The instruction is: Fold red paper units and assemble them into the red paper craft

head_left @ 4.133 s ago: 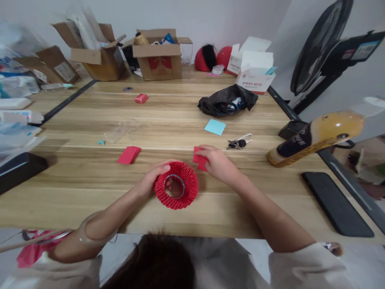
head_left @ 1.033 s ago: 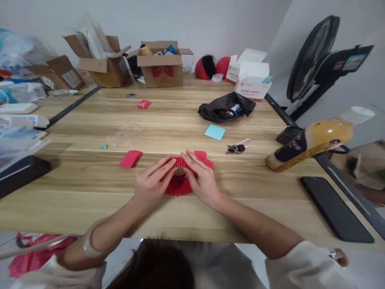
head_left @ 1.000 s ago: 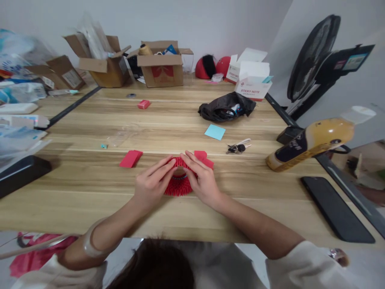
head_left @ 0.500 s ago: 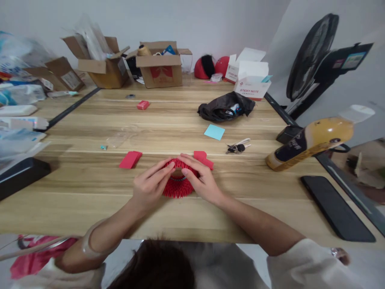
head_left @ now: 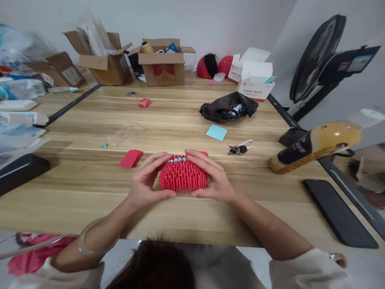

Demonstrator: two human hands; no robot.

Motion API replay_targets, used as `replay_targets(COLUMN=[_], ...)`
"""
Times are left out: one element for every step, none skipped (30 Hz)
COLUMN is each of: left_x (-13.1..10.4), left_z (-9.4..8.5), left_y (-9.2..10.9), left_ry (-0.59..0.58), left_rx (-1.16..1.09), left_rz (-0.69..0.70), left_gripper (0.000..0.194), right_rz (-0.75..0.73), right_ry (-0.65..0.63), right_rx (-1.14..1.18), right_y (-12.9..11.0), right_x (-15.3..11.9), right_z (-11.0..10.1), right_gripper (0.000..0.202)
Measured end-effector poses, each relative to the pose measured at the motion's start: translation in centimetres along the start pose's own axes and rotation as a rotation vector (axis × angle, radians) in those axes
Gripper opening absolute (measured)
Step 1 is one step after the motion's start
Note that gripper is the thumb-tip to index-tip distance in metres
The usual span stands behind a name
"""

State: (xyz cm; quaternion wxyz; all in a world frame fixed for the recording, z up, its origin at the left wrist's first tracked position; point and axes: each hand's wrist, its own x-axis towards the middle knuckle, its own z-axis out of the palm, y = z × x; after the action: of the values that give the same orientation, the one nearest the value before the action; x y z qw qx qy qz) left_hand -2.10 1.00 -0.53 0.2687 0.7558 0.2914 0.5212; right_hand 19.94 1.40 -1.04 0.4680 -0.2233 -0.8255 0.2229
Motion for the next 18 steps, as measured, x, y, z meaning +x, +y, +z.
replay_targets(left_x=[-0.04,-0.08,-0.10,-0.12,-0.14,-0.16,-0.19,-0.23,-0.28,-0.33,-0.39,-0.44,-0.49,-0.53,-0.56,-0.59,-0.63,-0.68], left_z=[0.01,0.02,0.03,0.02,0.02,0.00,-0.02,-0.04,-0.07,-0.11,-0.14,-0.17,-0.18,-0.17,-0.14,-0.09,-0.02,0.06], left_y=[-0.03,-0.06,-0.08,-0.11,-0.13,-0.17,-0.20,-0.24,-0.28,-0.31,-0.32,-0.32,-0.28,-0.22,-0.15,-0.05,0.05,0.14], left_ry=[0.016,0.030,0.041,0.045,0.044,0.043,0.043,0.044,0.046,0.044,0.032,0.005,-0.034,-0.081,-0.125,-0.158,-0.173,-0.172], left_rx=[0.021,0.045,0.071,0.094,0.108,0.113,0.109,0.101,0.090,0.079,0.070,0.058,0.040,0.019,0.000,-0.017,-0.029,-0.034], left_rz=[0.040,0.074,0.100,0.114,0.118,0.117,0.113,0.107,0.100,0.091,0.073,0.044,0.012,-0.026,-0.069,-0.111,-0.144,-0.169], left_gripper=[0.072,0.072,0.072,0.072,0.072,0.072,0.072,0.072,0.072,0.072,0.074,0.076,0.081,0.085,0.087,0.087,0.085,0.081], right_rz=[-0.007,-0.004,0.005,0.016,0.029,0.036,0.038,0.037,0.031,0.025,0.018,0.014,0.012,0.012,0.013,0.015,0.015,0.014], right_ry=[-0.016,-0.031,-0.043,-0.051,-0.055,-0.052,-0.044,-0.036,-0.027,-0.022,-0.019,-0.023,-0.036,-0.053,-0.072,-0.089,-0.100,-0.103], right_rx=[-0.001,-0.003,-0.006,-0.007,-0.006,-0.005,-0.006,-0.008,-0.010,-0.013,-0.014,-0.013,-0.011,-0.009,-0.007,-0.005,-0.003,0.002], right_y=[0.03,0.06,0.08,0.09,0.10,0.11,0.11,0.11,0.10,0.08,0.05,0.02,-0.01,-0.05,-0.10,-0.14,-0.18,-0.22], right_x=[0.07,0.13,0.19,0.24,0.26,0.27,0.27,0.26,0.25,0.24,0.24,0.24,0.25,0.26,0.26,0.27,0.29,0.32], right_z=[-0.04,-0.08,-0.11,-0.13,-0.15,-0.16,-0.17,-0.18,-0.19,-0.20,-0.21,-0.21,-0.20,-0.15,-0.09,0.00,0.08,0.15], right_gripper=[0.084,0.089,0.091,0.092,0.090,0.087,0.083,0.081,0.079,0.079,0.079,0.080,0.080,0.081,0.081,0.081,0.082,0.082])
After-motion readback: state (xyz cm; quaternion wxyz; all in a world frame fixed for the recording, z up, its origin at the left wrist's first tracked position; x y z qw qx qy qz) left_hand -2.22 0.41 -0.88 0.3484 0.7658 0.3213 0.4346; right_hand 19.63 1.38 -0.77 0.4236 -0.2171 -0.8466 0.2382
